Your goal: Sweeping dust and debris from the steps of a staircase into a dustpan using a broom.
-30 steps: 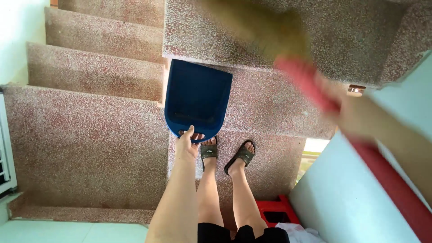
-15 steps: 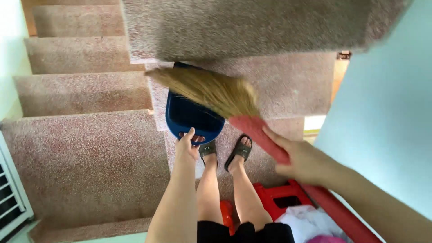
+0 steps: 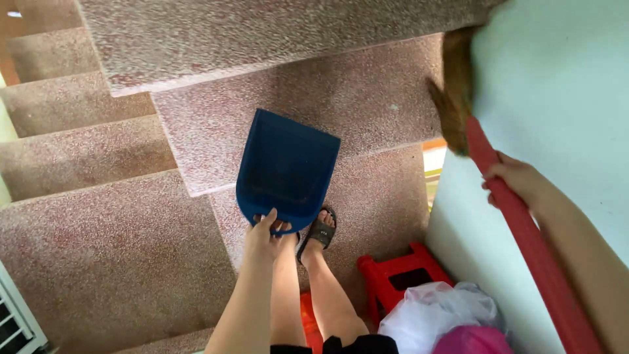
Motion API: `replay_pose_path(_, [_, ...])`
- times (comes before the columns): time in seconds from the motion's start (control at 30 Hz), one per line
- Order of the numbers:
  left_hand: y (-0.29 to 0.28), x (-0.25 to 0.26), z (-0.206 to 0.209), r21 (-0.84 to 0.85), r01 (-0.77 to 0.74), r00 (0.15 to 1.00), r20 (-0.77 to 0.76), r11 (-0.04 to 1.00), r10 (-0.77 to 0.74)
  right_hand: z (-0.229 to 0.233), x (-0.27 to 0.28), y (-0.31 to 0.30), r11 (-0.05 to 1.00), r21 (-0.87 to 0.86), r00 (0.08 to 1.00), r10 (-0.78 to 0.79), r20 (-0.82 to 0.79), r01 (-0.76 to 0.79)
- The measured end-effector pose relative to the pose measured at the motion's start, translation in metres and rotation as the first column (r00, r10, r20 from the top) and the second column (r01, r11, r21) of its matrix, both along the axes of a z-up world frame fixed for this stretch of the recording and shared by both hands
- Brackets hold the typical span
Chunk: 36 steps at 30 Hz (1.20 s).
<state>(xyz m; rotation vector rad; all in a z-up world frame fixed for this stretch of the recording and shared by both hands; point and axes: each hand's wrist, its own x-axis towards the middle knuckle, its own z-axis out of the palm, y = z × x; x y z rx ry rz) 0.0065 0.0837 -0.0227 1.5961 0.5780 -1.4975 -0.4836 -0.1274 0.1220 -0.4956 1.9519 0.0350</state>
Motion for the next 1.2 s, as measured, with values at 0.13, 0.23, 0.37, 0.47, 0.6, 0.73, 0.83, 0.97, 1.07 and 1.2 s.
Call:
replay_pose_path(0.13, [0.013,-0.014,0.011,0.099,0.037,0.999,0.018,0.994,-0.039,-0.073,0.01,0.002,0.997,-0.023,0.988,0.071,0.138,-0.068])
replay_pose_path(0.23, [0.028,-0.014,-0.018,0.096,0.042,0.999,0.031,0.994,-0.045,-0.064,0.085,0.026,0.99,0.048,0.97,0.123,0.208,-0.135])
replay_pose_path(0.37, [0.015,-0.034,0.019,0.119,0.015,0.999,0.049,0.993,-0.021,-0.009,0.112,0.057,0.965,-0.028,0.92,0.256,0.296,-0.26])
replay_pose_path(0.47, [0.005,-0.042,0.035,0.159,-0.035,0.998,0.06,0.987,0.025,0.015,0.068,0.074,0.976,0.006,0.923,0.203,0.327,-0.216])
replay_pose_path(0.6, [-0.017,-0.045,0.041,0.099,-0.045,0.998,0.045,0.994,0.04,-0.009,-0.037,0.046,0.991,-0.109,0.98,0.095,0.174,-0.077])
replay_pose_path(0.73, [-0.015,-0.047,0.039,0.054,-0.001,0.999,0.034,0.999,-0.001,0.0,-0.02,0.0,0.999,-0.006,0.994,0.032,0.106,-0.032])
replay_pose_path(0.83, [0.003,-0.037,0.014,0.008,-0.022,0.999,0.035,1.0,0.022,-0.029,0.023,-0.007,0.995,-0.003,0.988,0.094,0.125,-0.095])
replay_pose_path(0.97, [0.028,-0.02,0.002,0.018,-0.019,0.999,0.036,1.0,0.018,-0.062,0.087,0.017,0.985,-0.02,0.96,0.17,0.223,-0.17])
replay_pose_path(1.07, [0.046,-0.006,0.01,0.081,0.006,1.0,0.024,0.997,-0.008,-0.037,0.157,0.032,0.964,-0.04,0.908,0.26,0.33,-0.262])
replay_pose_path(1.2, [0.079,0.02,0.006,0.185,0.023,0.999,0.033,0.983,-0.03,-0.01,0.206,0.049,0.94,-0.008,0.856,0.313,0.412,-0.34])
